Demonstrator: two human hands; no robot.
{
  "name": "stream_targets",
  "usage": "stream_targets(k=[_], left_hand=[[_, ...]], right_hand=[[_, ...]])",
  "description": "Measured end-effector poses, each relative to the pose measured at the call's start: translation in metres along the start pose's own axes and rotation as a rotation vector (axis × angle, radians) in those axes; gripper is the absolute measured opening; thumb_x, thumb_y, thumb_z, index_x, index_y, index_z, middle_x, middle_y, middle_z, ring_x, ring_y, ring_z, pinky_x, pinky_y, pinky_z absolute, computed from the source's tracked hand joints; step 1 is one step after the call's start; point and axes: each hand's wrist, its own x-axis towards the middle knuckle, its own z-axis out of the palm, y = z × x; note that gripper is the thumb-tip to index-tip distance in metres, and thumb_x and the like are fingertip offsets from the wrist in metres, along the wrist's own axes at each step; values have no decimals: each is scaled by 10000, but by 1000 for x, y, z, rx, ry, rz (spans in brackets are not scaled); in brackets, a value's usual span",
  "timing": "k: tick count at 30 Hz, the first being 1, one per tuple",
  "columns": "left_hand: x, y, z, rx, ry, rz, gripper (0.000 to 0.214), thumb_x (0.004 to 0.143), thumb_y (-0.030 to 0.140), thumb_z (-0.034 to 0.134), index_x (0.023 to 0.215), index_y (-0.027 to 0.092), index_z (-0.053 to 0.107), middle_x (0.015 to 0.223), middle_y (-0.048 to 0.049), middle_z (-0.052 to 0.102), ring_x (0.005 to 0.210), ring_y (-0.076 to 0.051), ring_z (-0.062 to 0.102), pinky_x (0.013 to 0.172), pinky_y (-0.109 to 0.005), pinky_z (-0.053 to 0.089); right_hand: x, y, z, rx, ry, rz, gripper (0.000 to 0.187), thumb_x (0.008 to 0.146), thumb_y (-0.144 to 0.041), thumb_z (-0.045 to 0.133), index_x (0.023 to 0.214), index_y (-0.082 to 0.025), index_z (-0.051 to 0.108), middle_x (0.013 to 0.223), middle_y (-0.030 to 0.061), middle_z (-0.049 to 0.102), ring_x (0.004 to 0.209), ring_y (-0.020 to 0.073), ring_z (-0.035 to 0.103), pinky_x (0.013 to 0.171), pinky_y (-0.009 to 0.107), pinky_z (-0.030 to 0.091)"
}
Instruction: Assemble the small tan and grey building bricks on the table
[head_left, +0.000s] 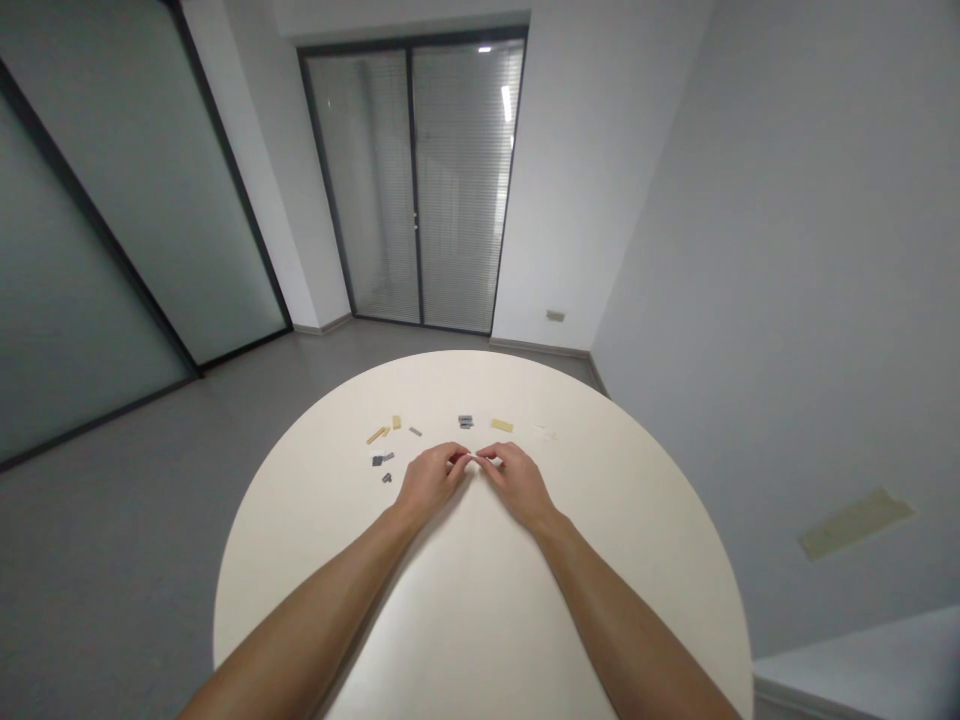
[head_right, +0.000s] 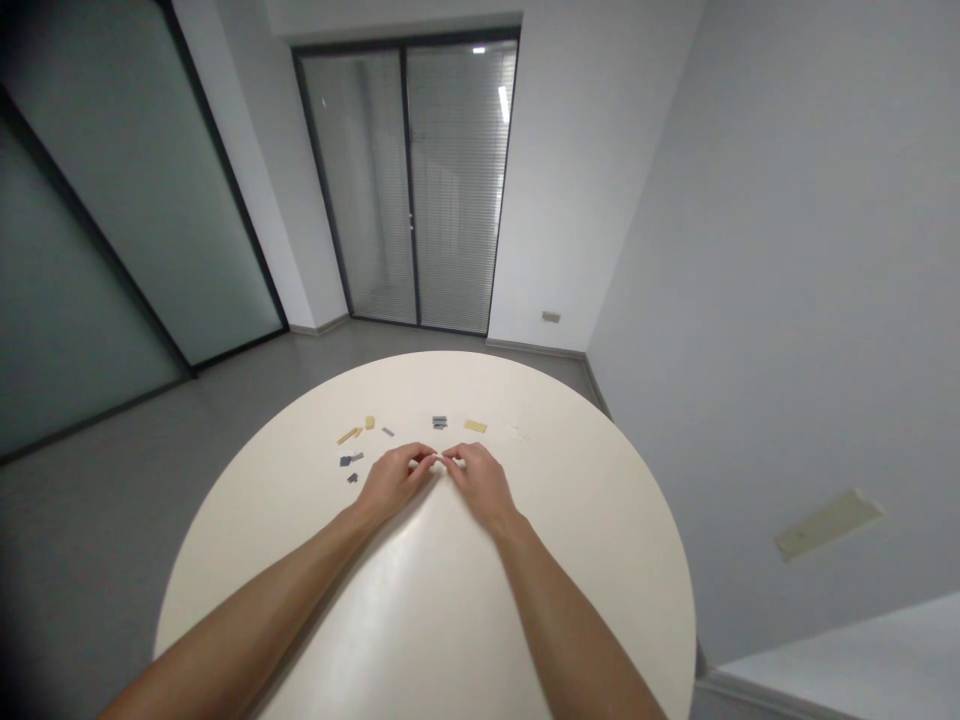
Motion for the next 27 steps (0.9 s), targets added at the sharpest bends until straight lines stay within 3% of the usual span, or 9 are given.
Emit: stream_targets(k=[20,27], left_hand=[[0,-1,3,33,-4,-10,233,933,296,490,1011,257,707,1010,-9,743,862,-171,676,733,-254,474],[0,0,3,53,-7,-43,238,924,299,493,1002,251,713,1008,-15,742,868,-177,674,737,-262,473]], right_hand=[[0,-2,-1,-26,-2,-31,123,932,-255,552,973,-235,667,980,23,688,947,180,603,838,318,471],[0,3,-2,-106,37,70,134,921,-239,540,969,-219,663,983,32,689,924,183,613,841,317,469]])
